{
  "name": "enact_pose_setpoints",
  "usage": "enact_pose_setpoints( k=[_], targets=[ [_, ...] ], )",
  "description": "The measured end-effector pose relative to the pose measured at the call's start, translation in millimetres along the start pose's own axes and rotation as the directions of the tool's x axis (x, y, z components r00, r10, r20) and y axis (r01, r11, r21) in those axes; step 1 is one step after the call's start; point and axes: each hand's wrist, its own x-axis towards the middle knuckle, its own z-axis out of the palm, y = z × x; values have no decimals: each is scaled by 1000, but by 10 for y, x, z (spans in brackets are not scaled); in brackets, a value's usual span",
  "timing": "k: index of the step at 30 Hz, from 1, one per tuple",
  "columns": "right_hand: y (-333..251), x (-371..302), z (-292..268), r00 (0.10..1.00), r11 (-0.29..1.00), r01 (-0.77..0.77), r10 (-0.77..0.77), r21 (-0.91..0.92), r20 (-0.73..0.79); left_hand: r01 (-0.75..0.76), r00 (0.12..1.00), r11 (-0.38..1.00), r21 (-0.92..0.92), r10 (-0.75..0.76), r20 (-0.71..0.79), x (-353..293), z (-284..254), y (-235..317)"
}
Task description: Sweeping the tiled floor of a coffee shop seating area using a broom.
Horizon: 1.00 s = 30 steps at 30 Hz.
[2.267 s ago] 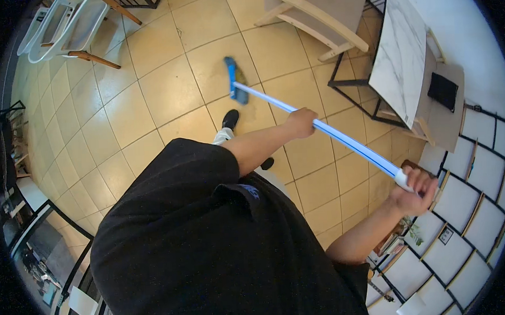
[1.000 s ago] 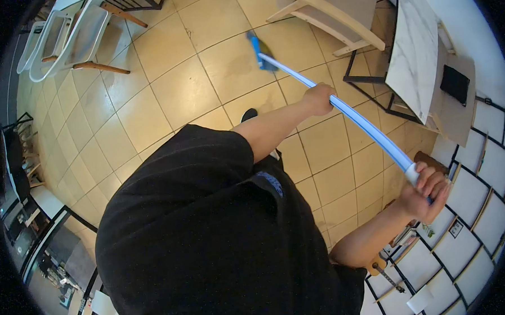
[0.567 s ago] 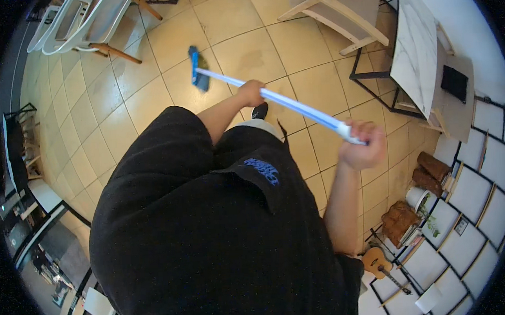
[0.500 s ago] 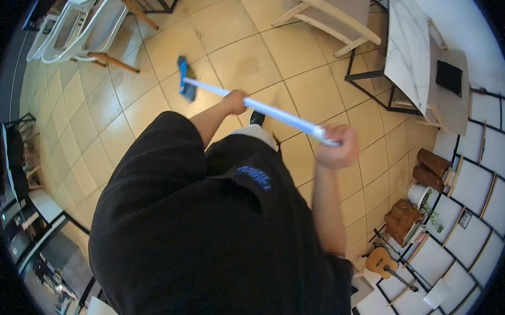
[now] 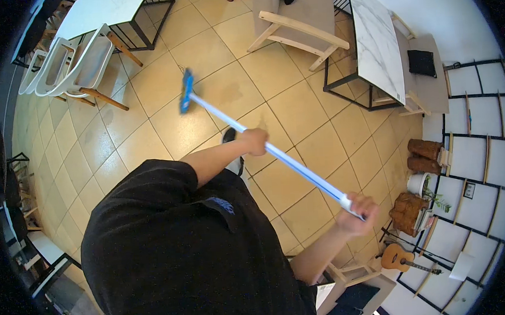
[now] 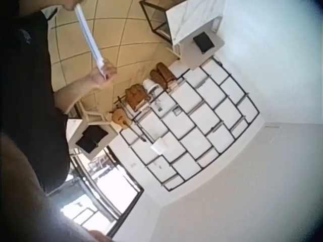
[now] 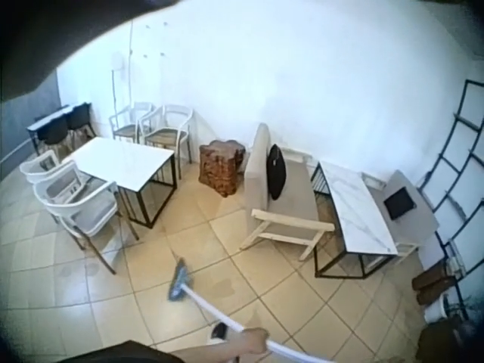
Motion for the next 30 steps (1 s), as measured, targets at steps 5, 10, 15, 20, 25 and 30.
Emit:
enact_pose_setpoints(
  k=[5, 10, 15, 20, 25, 30],
  targets=[
    [-280, 223, 720, 921, 964, 234, -179, -125, 345, -143, 922, 989, -42, 118, -369, 266, -650, 172],
    [624, 495, 1726, 697, 883, 422, -172, -205, 696, -206, 773, 943, -261, -7, -635, 959, -1057, -578],
    [1270, 859, 2284, 745, 943, 280, -95, -180, 661, -273, 761, 860, -431, -81, -643, 863, -1061, -1276],
    [1243, 1425, 2892, 763, 983, 18, 104, -181, 638, -199, 816, 817, -542, -168, -553, 425, -1555, -1530],
    [2024, 1604, 3189, 852, 919, -358, 394, -164, 344, 32, 869, 853, -520, -280, -407, 170, -1369, -2318],
    [2974, 1045, 3270, 875, 873, -444, 470, -200, 112, 309, 844, 836, -454, -461, -275, -258, -836, -3253]
  ],
)
